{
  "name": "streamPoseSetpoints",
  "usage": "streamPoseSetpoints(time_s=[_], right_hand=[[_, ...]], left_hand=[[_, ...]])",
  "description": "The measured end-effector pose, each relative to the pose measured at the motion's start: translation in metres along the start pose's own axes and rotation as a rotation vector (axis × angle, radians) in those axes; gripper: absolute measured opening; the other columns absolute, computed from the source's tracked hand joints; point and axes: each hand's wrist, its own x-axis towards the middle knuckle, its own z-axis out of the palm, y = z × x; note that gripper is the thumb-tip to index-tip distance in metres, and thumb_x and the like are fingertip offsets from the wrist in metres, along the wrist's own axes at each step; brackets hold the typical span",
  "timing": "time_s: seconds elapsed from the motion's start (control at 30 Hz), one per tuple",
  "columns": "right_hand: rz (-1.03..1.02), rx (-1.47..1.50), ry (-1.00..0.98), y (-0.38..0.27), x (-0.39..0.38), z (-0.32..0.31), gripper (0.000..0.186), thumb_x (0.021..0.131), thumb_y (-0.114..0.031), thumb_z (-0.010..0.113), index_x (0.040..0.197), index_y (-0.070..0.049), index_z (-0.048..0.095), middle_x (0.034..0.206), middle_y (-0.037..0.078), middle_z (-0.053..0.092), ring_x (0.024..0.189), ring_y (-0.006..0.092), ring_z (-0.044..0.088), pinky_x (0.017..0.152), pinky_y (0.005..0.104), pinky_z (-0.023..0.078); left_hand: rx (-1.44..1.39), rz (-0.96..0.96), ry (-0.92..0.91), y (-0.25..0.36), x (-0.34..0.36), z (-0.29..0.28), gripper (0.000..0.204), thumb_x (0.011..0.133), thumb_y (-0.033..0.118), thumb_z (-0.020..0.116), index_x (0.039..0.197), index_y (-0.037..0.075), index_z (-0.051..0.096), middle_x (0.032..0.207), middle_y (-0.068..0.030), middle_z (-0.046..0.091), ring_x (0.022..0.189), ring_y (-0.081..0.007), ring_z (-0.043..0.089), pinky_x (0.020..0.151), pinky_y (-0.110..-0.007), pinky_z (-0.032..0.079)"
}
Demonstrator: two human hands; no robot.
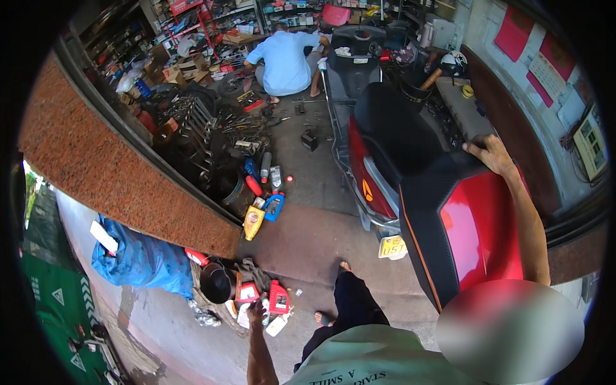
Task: The person works on a scooter in a cluttered repair shop. They handle the scooter's body and fuel tank area, then sit on the floor to work on the front wheel and suspension assembly. They manipulate the wheel and fork components with their hands.
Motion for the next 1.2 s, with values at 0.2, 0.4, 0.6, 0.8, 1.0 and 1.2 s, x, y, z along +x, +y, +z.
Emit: streamPoseSetpoints(time_s=[0.2, 0.4, 0.6, 0.8, 1.0, 1.2], right_hand=[[0.095, -0.016, 0.020, -0.008, -0.001, 0.009, 0.036, 0.079, -0.030, 0.061, 0.080, 0.006, 0.062, 0.073, 0.019, 0.060, 0.074, 0.0271, 0.058, 0.071, 0.0336, 0.044], [0.173, 0.183, -0.087, -0.003, 0.013, 0.009, 0.030, 0.073, -0.027, 0.066, 0.081, 0.002, 0.063, 0.070, 0.017, 0.060, 0.070, 0.0259, 0.059, 0.068, 0.0344, 0.045], [0.122, -0.180, -0.584, -0.003, 0.121, 0.067, 0.043, 0.072, -0.038, 0.064, 0.092, 0.000, 0.062, 0.085, 0.020, 0.061, 0.086, 0.0322, 0.059, 0.078, 0.0392, 0.045], [-0.059, -0.206, -0.449, -0.046, 0.252, 0.145, 0.048, 0.074, -0.036, 0.065, 0.103, 0.001, 0.055, 0.105, 0.019, 0.055, 0.101, 0.0344, 0.053, 0.087, 0.0405, 0.043], [0.183, -0.335, -0.326, -0.066, 0.345, 0.201, 0.052, 0.071, -0.030, 0.069, 0.108, 0.000, 0.048, 0.111, 0.019, 0.050, 0.099, 0.0369, 0.053, 0.083, 0.0425, 0.045], [0.496, -0.199, -0.485, 0.025, 0.342, 0.293, 0.083, 0.069, -0.033, 0.071, 0.132, 0.000, 0.027, 0.128, 0.026, 0.038, 0.117, 0.0371, 0.041, 0.096, 0.0402, 0.038]], left_hand=[[-0.007, -0.093, -0.635, 0.030, 0.063, 0.076, 0.028, 0.085, 0.028, 0.055, 0.106, 0.011, 0.056, 0.099, -0.0056, 0.061, 0.078, -0.0192, 0.061, 0.064, -0.032, 0.048], [0.815, -0.146, -0.296, -0.027, 0.130, 0.048, 0.039, 0.076, 0.034, 0.059, 0.103, 0.006, 0.059, 0.091, -0.0162, 0.063, 0.076, -0.0289, 0.061, 0.072, -0.040, 0.048], [0.445, -0.235, -0.109, 0.046, 0.143, 0.038, 0.035, 0.077, 0.031, 0.059, 0.095, 0.002, 0.061, 0.073, -0.0135, 0.061, 0.068, -0.0227, 0.059, 0.058, -0.035, 0.047], [0.282, -0.378, -0.094, 0.125, 0.175, 0.073, 0.045, 0.078, 0.037, 0.061, 0.108, 0.004, 0.054, 0.095, -0.0085, 0.060, 0.082, -0.0226, 0.061, 0.064, -0.037, 0.050], [0.280, -0.534, 0.044, 0.142, 0.206, 0.074, 0.045, 0.080, 0.038, 0.057, 0.108, 0.004, 0.054, 0.097, -0.0116, 0.060, 0.083, -0.0263, 0.061, 0.065, -0.042, 0.050], [0.413, -0.569, -0.031, 0.187, 0.286, 0.089, 0.043, 0.080, 0.037, 0.056, 0.107, 0.003, 0.055, 0.091, -0.0136, 0.060, 0.078, -0.0265, 0.060, 0.062, -0.040, 0.049]])
